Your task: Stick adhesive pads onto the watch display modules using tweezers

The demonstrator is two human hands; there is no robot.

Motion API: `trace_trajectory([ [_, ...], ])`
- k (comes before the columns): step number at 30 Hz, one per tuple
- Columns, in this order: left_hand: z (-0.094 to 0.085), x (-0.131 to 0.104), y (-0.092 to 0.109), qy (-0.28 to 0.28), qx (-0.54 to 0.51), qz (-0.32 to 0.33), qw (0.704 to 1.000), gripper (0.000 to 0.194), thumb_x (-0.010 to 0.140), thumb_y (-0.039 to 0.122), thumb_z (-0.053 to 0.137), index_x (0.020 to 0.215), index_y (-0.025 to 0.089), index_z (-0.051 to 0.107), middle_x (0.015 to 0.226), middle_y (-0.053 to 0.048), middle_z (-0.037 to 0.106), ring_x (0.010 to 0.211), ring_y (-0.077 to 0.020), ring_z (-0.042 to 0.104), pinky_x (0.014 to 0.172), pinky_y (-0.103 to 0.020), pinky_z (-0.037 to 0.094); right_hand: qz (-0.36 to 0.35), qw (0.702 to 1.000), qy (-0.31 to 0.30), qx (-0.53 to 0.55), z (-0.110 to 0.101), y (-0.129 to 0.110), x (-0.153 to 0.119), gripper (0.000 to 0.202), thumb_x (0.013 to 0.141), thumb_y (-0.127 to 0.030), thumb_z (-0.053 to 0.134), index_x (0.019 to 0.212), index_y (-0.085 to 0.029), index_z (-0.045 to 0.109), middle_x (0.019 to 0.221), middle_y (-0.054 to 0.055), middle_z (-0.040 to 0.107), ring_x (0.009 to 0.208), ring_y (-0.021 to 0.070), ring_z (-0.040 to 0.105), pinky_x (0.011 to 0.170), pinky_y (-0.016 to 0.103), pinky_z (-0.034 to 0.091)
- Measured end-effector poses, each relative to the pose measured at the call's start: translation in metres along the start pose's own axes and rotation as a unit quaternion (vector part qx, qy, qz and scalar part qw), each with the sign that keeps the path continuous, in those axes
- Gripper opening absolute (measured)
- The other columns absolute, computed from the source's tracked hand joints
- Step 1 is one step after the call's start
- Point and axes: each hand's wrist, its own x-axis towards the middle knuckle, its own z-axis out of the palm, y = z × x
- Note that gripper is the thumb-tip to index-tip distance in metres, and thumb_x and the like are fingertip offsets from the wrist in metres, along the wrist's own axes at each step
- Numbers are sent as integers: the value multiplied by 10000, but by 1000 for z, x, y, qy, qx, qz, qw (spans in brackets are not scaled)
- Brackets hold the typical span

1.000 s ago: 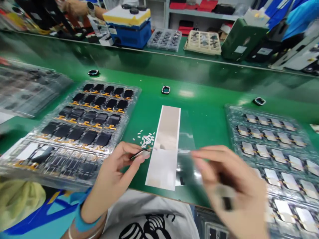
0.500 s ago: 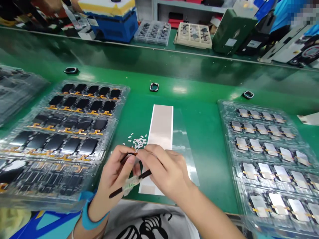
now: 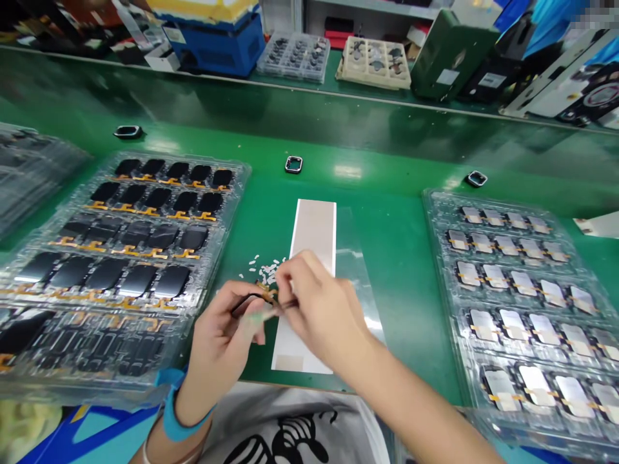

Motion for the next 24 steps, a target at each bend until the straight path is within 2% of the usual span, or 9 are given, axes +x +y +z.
trace_trajectory([
  [3, 1, -2, 2, 13, -31, -11, 999, 127, 1032, 341, 499, 992, 234, 554, 669, 43, 555, 598, -103, 525, 602, -207, 433, 97, 990, -35, 99, 1, 10, 18, 110, 833, -98, 618, 775, -189, 641, 790, 4, 673, 716, 126, 619, 626, 250, 467],
  [5, 1, -2, 3, 18, -56, -23, 998, 140, 1036, 372, 486, 1007, 238, 518, 646, 51, 524, 598, -109, 516, 575, -204, 412, 169, 967, -49, 185, 8, 16, 26, 92, 803, -148, 683, 724, -185, 652, 735, -4, 668, 681, 120, 593, 625, 254, 449],
  [7, 2, -3, 3, 26, -70, -31, 997, 149, 1036, 390, 481, 1012, 243, 485, 652, 52, 533, 593, -108, 508, 561, -201, 401, 213, 938, -78, 261, 15, 18, 29, 96, 798, -221, 711, 723, -178, 670, 711, -1, 680, 629, 112, 578, 583, 252, 437],
  [9, 2, -3, 2, 33, -70, -32, 996, 152, 1033, 394, 488, 1006, 246, 466, 652, 56, 547, 582, -102, 504, 551, -195, 395, 227, 899, -130, 353, 18, 17, 27, 164, 800, -326, 729, 750, -176, 685, 723, 10, 703, 605, 115, 592, 563, 260, 458],
  [11, 2, -2, 2, 38, -65, -28, 997, 152, 1029, 389, 501, 1003, 246, 457, 646, 61, 551, 558, -94, 498, 529, -186, 386, 235, 845, -176, 447, 17, 15, 24, 271, 778, -441, 760, 747, -181, 688, 714, 11, 704, 616, 127, 611, 587, 283, 494],
  [13, 3, -1, 2, 41, -56, -19, 997, 145, 1026, 376, 511, 1003, 245, 452, 636, 66, 550, 528, -85, 483, 499, -177, 369, 247, 797, -194, 515, 14, 13, 21, 311, 758, -479, 784, 710, -187, 685, 675, -8, 681, 630, 120, 607, 638, 293, 513],
  [14, 3, 0, 2, 42, -52, -14, 998, 139, 1026, 367, 513, 1002, 245, 451, 629, 69, 548, 514, -81, 475, 486, -174, 359, 250, 786, -195, 530, 13, 13, 20, 311, 759, -474, 790, 696, -188, 685, 653, -19, 668, 626, 111, 599, 656, 291, 515],
  [18, 3, 0, 2, 39, -46, 2, 998, 121, 1022, 333, 524, 995, 240, 452, 611, 74, 540, 499, -77, 466, 469, -166, 343, 249, 765, -198, 560, 12, 15, 20, 299, 750, -454, 813, 698, -180, 704, 636, -31, 672, 618, 96, 597, 689, 288, 526],
  [24, 2, 0, 2, 31, -44, -17, 998, 111, 1022, 334, 520, 1011, 244, 457, 613, 79, 489, 529, -83, 458, 494, -161, 357, 241, 765, -198, 564, 11, 16, 20, 278, 751, -438, 818, 690, -188, 713, 660, -21, 700, 638, 110, 638, 711, 301, 561],
])
